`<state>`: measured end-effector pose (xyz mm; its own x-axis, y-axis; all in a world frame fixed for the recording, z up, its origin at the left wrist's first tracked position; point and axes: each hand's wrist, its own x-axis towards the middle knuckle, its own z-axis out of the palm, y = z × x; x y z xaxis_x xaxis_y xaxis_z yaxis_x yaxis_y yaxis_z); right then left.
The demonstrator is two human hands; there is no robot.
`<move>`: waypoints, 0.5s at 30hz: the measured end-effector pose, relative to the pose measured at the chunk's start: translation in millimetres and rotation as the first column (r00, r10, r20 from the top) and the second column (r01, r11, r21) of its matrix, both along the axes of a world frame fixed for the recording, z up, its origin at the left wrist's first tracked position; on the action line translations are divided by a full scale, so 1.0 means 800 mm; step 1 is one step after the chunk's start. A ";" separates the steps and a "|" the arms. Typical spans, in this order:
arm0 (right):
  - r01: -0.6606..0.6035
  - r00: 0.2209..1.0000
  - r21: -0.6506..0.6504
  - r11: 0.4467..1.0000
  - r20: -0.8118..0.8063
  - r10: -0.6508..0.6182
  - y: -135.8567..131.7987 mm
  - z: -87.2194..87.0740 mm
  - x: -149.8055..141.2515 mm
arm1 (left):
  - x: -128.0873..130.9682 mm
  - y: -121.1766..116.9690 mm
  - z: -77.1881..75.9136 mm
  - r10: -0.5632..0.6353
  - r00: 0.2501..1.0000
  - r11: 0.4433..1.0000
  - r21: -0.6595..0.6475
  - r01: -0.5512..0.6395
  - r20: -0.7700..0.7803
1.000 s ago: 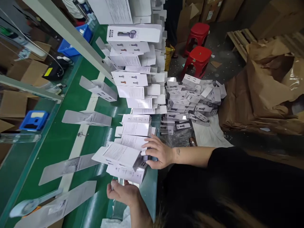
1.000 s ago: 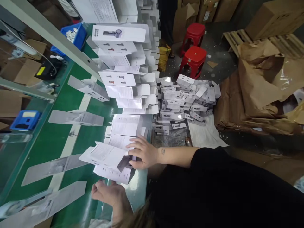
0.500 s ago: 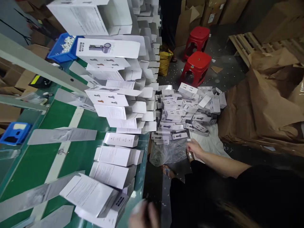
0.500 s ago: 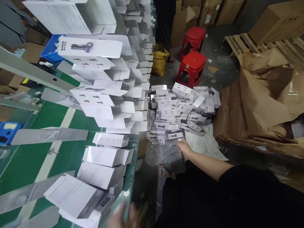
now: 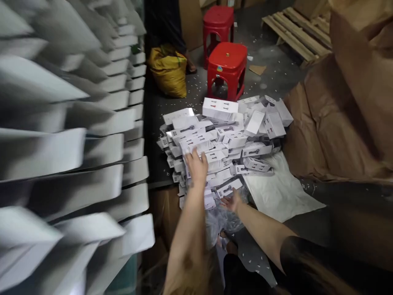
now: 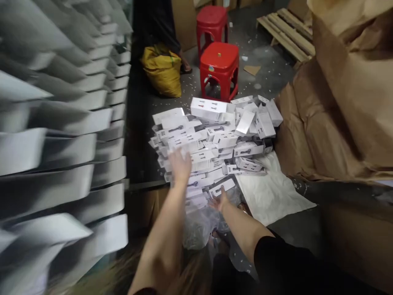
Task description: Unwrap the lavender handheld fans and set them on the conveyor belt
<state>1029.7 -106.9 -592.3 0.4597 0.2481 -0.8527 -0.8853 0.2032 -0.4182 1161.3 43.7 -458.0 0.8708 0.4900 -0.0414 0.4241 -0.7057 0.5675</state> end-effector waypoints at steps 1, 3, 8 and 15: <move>0.052 0.996 0.006 0.999 -0.079 -0.052 0.012 -0.026 0.007 | 0.032 0.014 -0.016 -0.058 0.998 0.991 0.123 0.060 -0.016; 0.182 0.964 0.057 0.982 -0.209 -0.167 0.033 -0.064 0.027 | 0.087 0.037 -0.042 -0.109 0.992 0.938 0.324 0.125 -0.068; 0.538 0.808 0.344 0.770 -0.471 -0.354 0.060 -0.091 0.085 | 0.160 0.072 -0.094 -0.112 0.951 0.834 0.493 0.247 -0.287; 0.545 0.717 0.099 0.832 -0.570 -0.402 0.075 -0.108 0.086 | 0.166 0.091 -0.131 -0.066 0.825 0.865 0.380 0.328 -0.561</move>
<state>1098.8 -46.9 -678.6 0.0942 0.3471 -0.9331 -0.7055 0.6845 0.1834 1293.7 116.3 -562.5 0.8598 0.3873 -0.3328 0.3801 -0.9206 -0.0894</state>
